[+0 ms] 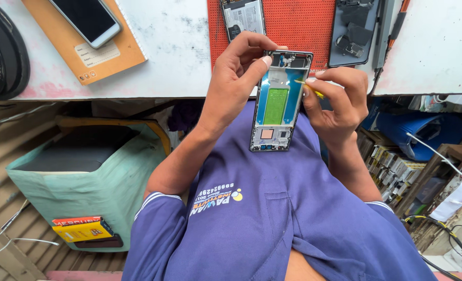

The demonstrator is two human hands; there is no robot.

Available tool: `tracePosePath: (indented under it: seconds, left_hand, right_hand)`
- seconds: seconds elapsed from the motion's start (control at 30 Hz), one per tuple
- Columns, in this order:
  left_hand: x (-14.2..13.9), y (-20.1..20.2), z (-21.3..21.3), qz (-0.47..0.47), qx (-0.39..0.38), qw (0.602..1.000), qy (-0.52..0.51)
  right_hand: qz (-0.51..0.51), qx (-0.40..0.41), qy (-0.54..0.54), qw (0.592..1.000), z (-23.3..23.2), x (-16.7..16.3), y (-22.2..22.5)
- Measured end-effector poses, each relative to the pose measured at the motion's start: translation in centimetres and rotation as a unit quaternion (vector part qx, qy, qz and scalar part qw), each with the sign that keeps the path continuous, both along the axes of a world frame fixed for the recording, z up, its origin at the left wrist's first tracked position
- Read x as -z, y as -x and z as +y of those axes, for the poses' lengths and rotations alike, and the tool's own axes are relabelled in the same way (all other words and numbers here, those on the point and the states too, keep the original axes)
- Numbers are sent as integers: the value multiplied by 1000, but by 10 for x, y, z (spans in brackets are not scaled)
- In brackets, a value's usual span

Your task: The person unpacks a smartphone screen assembly and places it on a red mat. They then use a yellow plastic pry tool to separate a ribbon cable from the phone's internal frame. Finally, they align and press the screen assembly onto the phone chassis.

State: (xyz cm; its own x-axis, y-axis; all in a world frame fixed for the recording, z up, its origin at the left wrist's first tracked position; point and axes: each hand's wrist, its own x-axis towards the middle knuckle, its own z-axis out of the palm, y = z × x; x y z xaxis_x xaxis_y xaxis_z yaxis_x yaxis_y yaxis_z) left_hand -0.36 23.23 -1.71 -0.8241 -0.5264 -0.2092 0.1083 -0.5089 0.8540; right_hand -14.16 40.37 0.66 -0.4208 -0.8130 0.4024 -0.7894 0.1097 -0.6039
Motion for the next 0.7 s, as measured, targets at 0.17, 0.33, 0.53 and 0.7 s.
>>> tracePosePath:
  seconds: [0.17,0.33,0.53,0.7]
  left_hand:
    - [3,-3,1,-5,0,1000,-3]
    - [3,-15,3,-22,42,998,-39]
    - [5,-31,0,-34,9,993,-114]
    - [9,-48,-18,-41,-80,989,-119]
  right_hand:
    - [-37,7,4,999,6,5,-1]
    - [-116,81,25,990,13,28,18]
    - [31,76,-21,996,-11,84,55]
    - [108,53,-63,991,-16,96,54]
